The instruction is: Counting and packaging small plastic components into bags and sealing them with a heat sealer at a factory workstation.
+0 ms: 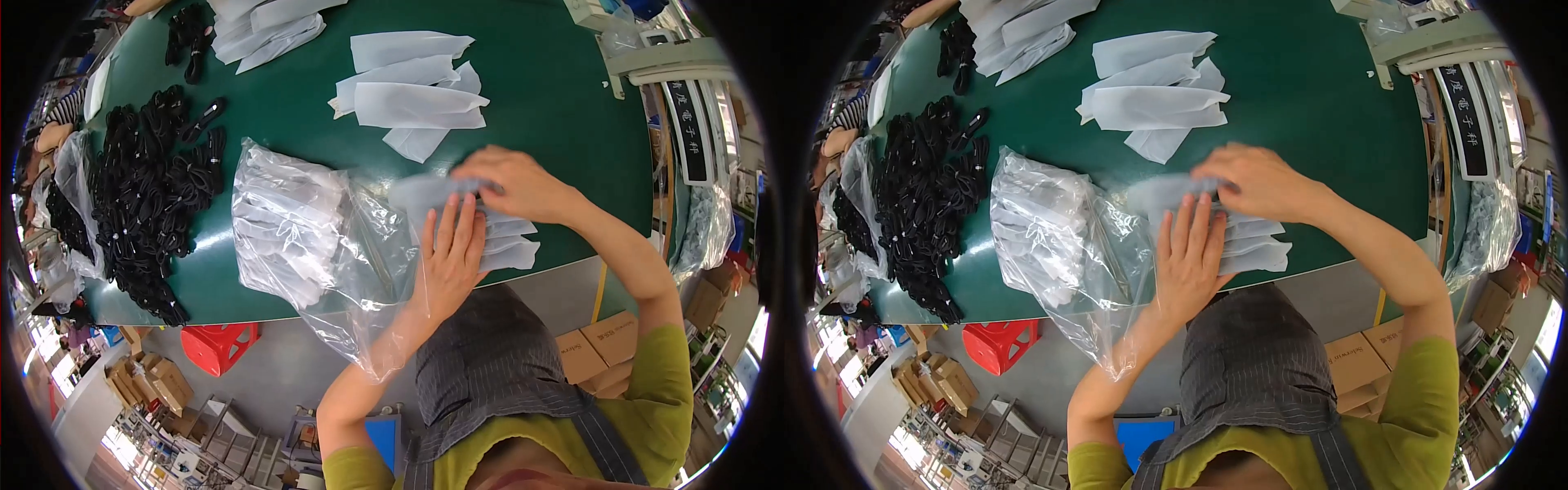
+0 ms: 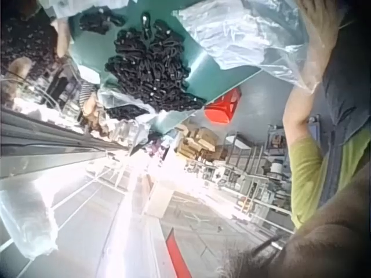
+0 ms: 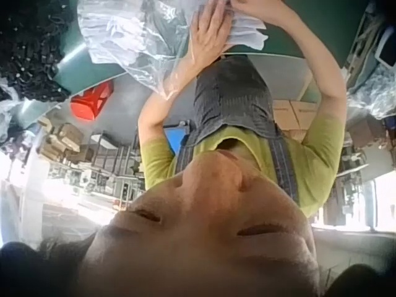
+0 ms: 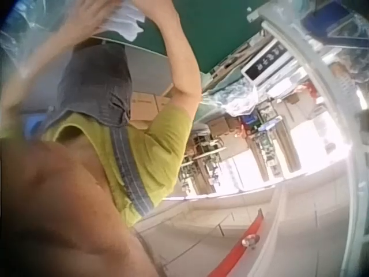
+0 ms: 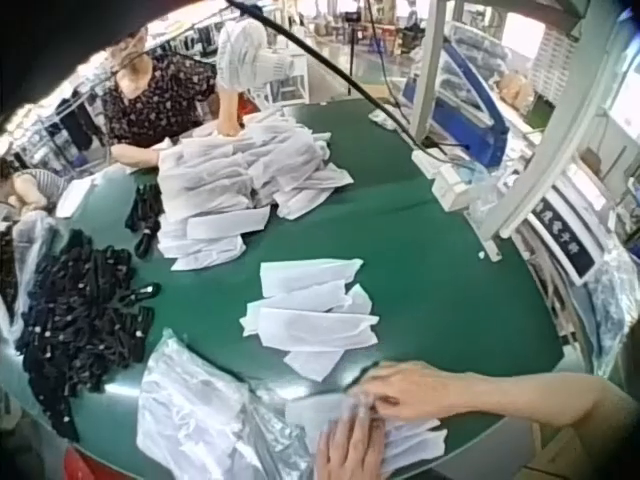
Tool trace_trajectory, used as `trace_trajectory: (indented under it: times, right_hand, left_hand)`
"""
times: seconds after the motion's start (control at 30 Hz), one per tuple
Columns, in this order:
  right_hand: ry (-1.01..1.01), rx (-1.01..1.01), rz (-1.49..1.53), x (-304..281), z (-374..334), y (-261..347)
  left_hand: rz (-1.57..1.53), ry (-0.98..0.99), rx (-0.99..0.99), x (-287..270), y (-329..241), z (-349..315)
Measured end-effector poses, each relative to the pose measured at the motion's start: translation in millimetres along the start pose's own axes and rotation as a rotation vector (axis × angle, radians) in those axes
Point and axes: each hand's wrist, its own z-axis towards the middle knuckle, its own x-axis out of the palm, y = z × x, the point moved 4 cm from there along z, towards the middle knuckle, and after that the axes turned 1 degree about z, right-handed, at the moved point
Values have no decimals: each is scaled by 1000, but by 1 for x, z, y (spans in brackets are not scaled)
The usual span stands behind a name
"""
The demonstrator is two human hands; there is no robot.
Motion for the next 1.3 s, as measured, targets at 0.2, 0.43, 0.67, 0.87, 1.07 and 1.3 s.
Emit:
trace_trajectory:
  times: [0.2, 0.43, 0.67, 0.87, 1.07, 1.3]
  right_hand:
    - [-310, -3, -153, -10, -59, 26]
    - [-427, 530, 133, 53, -100, 18]
    - [-440, 252, -443, 68, -51, 35]
    - [-406, 242, -462, 63, -49, 22]
    - [16, 72, -197, 35, -75, 79]
    - [448, -313, 14, 86, -11, 147]
  left_hand:
    - [2, -150, -88, 3, 9, 11]
    - [-65, -158, -414, 13, -38, 3]
    - [-250, -109, -371, 8, -41, -34]
    - [57, -438, -292, -95, -60, -75]
    - [186, -368, -607, -105, -6, -129]
    - [-38, -588, -454, -132, 17, -157]
